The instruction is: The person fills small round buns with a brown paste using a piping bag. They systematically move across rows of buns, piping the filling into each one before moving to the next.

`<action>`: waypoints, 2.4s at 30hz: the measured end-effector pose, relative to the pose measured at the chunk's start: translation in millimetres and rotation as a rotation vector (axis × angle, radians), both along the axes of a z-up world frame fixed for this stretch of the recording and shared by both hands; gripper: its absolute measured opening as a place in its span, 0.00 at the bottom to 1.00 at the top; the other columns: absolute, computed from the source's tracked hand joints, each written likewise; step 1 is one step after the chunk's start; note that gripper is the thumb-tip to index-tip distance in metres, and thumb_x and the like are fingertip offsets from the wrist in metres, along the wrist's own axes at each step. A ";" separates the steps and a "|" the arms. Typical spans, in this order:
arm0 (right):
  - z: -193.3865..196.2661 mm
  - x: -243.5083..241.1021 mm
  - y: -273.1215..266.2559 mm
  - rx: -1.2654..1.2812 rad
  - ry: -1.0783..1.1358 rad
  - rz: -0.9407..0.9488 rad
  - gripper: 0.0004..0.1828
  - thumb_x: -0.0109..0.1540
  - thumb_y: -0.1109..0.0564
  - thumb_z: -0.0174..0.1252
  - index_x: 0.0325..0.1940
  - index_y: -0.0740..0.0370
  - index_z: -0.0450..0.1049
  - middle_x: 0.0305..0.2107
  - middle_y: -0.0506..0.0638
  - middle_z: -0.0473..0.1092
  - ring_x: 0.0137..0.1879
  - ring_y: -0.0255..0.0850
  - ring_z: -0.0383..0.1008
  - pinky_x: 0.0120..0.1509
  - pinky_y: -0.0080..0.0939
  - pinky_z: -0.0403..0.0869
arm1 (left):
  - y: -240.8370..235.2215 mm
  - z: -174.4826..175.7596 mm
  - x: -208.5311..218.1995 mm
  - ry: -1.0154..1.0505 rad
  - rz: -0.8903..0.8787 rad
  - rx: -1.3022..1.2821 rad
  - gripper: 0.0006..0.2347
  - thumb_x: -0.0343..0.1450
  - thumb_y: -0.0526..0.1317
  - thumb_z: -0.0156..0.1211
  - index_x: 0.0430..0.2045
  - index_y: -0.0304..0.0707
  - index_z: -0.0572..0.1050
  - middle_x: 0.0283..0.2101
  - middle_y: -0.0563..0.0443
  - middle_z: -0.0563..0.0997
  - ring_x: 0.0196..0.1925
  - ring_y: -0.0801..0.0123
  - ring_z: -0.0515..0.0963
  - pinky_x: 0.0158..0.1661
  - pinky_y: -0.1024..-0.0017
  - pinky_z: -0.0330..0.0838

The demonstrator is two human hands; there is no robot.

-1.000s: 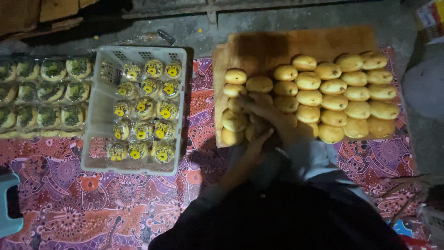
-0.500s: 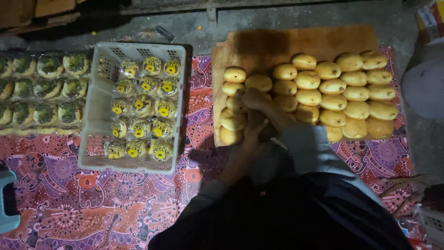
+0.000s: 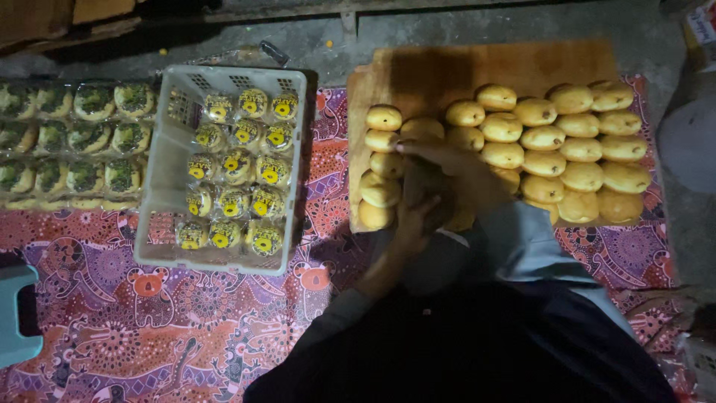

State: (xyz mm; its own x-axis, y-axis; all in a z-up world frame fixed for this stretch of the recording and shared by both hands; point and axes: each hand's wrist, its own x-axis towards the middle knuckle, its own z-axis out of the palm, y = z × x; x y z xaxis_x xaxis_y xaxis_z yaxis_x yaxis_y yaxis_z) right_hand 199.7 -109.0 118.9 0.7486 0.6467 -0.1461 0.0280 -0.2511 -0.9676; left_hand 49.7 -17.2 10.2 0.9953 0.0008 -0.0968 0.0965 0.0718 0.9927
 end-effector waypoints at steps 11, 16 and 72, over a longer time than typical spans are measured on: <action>-10.1 64.0 44.3 -0.367 -0.284 0.017 0.22 0.59 0.41 0.64 0.46 0.59 0.78 0.35 0.55 0.77 0.43 0.45 0.77 0.49 0.46 0.73 | -24.6 33.6 42.2 0.265 0.178 -1.049 0.25 0.74 0.37 0.65 0.65 0.22 0.67 0.66 0.34 0.74 0.68 0.51 0.73 0.67 0.57 0.69; -48.1 98.9 60.3 -0.484 -0.288 0.043 0.22 0.57 0.39 0.66 0.41 0.60 0.79 0.33 0.55 0.77 0.41 0.46 0.79 0.49 0.44 0.74 | 8.7 64.1 38.9 -0.135 -0.050 0.615 0.34 0.61 0.32 0.66 0.67 0.37 0.65 0.62 0.33 0.72 0.64 0.46 0.69 0.63 0.58 0.63; -69.5 -165.8 -231.3 0.480 -0.034 -0.792 0.14 0.74 0.47 0.51 0.51 0.59 0.74 0.41 0.45 0.70 0.47 0.35 0.68 0.53 0.36 0.69 | -137.0 61.7 -106.7 0.027 -0.384 -0.107 0.39 0.63 0.47 0.75 0.69 0.34 0.62 0.62 0.41 0.76 0.63 0.61 0.75 0.62 0.62 0.70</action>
State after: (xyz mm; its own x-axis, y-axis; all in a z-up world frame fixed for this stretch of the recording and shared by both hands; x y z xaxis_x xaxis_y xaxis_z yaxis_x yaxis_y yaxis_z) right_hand 33.8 -340.3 49.4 0.9969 -0.0704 0.0346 0.0493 0.2185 -0.9746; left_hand -56.9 -154.2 71.9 0.9184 -0.3821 -0.1024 0.1624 0.1280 0.9784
